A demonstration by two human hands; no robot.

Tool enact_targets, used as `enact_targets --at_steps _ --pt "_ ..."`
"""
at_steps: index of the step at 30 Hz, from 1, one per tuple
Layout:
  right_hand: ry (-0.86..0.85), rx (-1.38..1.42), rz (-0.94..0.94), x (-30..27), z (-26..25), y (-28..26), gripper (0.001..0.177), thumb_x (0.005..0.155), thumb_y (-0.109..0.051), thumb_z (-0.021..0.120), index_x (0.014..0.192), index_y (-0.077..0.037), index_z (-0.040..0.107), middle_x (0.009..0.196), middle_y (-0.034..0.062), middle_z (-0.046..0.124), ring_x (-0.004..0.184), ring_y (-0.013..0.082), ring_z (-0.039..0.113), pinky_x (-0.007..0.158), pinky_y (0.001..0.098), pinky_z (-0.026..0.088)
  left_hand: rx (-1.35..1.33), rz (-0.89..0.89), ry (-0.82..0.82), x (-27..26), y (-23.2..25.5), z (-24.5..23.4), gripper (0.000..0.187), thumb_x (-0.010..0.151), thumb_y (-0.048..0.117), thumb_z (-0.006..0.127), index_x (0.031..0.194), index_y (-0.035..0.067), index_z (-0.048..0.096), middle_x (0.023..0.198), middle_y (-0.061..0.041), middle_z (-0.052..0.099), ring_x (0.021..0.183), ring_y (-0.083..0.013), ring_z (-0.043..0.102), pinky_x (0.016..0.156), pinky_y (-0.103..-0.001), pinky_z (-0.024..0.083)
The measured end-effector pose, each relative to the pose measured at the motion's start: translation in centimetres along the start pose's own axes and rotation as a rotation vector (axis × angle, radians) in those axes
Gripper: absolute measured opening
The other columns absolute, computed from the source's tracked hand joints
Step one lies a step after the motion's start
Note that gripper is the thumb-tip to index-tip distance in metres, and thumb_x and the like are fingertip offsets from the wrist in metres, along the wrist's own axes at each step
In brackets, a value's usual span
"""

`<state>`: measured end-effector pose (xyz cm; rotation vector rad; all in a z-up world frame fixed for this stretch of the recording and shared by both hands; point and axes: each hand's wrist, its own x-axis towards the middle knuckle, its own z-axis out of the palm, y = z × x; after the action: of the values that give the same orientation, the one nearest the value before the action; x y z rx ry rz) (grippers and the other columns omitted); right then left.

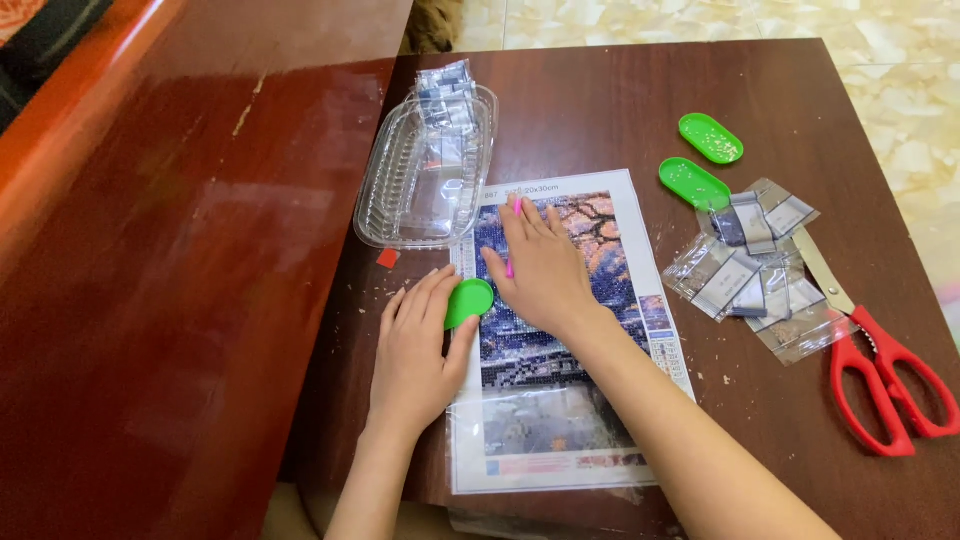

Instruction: The person creates a diamond painting by picking up small resin beads from a container with a stylus or pencil and placing them onto a sticky canvas, holding the canvas with one hand while applying the beads with the other. The person occasionally adjusts the canvas and covers it with a screen protector.

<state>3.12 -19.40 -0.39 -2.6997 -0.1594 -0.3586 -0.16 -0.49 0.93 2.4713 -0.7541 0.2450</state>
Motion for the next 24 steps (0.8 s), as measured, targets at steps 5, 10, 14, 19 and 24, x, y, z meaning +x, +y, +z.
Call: enact_targets --at_steps 5,10,14,19,24 --pt "0.045 0.053 0.126 -0.5 -2.5 1.1 0.060 0.098 -0.034 0.053 0.140 0.008 0.044 0.142 0.0358 0.046 0.138 0.0480 0.036 0.113 0.0608 0.018 -0.009 -0.001 0.001 0.0 -0.1 -0.2 0.044 0.098 0.034 0.052 0.134 0.007 0.054 0.138 -0.013 0.055 0.134 -0.0308 0.048 0.113 -0.054 0.028" --pt "0.065 -0.032 0.150 -1.9 -2.0 4.1 0.061 0.103 -0.037 0.045 0.141 0.011 0.041 0.147 0.0359 0.041 0.143 0.0452 0.032 0.117 0.0593 0.009 -0.019 0.009 -0.001 -0.1 0.1 -0.2 0.044 0.098 0.033 0.052 0.133 0.006 0.054 0.138 -0.015 0.055 0.133 -0.0325 0.049 0.112 -0.056 0.028" --pt "0.043 -0.050 0.178 -1.7 -2.2 3.8 0.062 0.103 -0.040 0.042 0.141 0.009 0.043 0.149 0.0330 0.041 0.145 0.0413 0.032 0.118 0.0585 0.006 -0.011 0.007 0.005 0.0 -0.1 -0.1 0.045 0.098 0.034 0.052 0.133 0.006 0.055 0.138 -0.015 0.055 0.133 -0.0321 0.049 0.112 -0.056 0.028" --pt "0.221 0.018 0.109 -2.1 -2.5 5.8 0.055 0.098 -0.033 0.057 0.137 0.004 0.047 0.137 0.0338 0.054 0.132 0.0453 0.049 0.113 0.0658 0.009 -0.150 -0.011 0.005 0.0 -1.2 -0.2 0.043 0.098 0.032 0.056 0.132 0.006 0.056 0.135 -0.015 0.058 0.133 -0.0346 0.049 0.111 -0.057 0.027" --pt "0.447 0.102 0.088 -6.1 -5.5 7.8 0.050 0.095 -0.023 0.064 0.134 0.006 0.052 0.132 0.0315 0.058 0.125 0.0470 0.052 0.112 0.0615 0.023 -0.113 0.030 0.008 0.6 -1.4 0.0 0.044 0.092 0.036 0.066 0.127 0.010 0.061 0.123 -0.008 0.063 0.128 -0.0309 0.052 0.107 -0.053 0.033"
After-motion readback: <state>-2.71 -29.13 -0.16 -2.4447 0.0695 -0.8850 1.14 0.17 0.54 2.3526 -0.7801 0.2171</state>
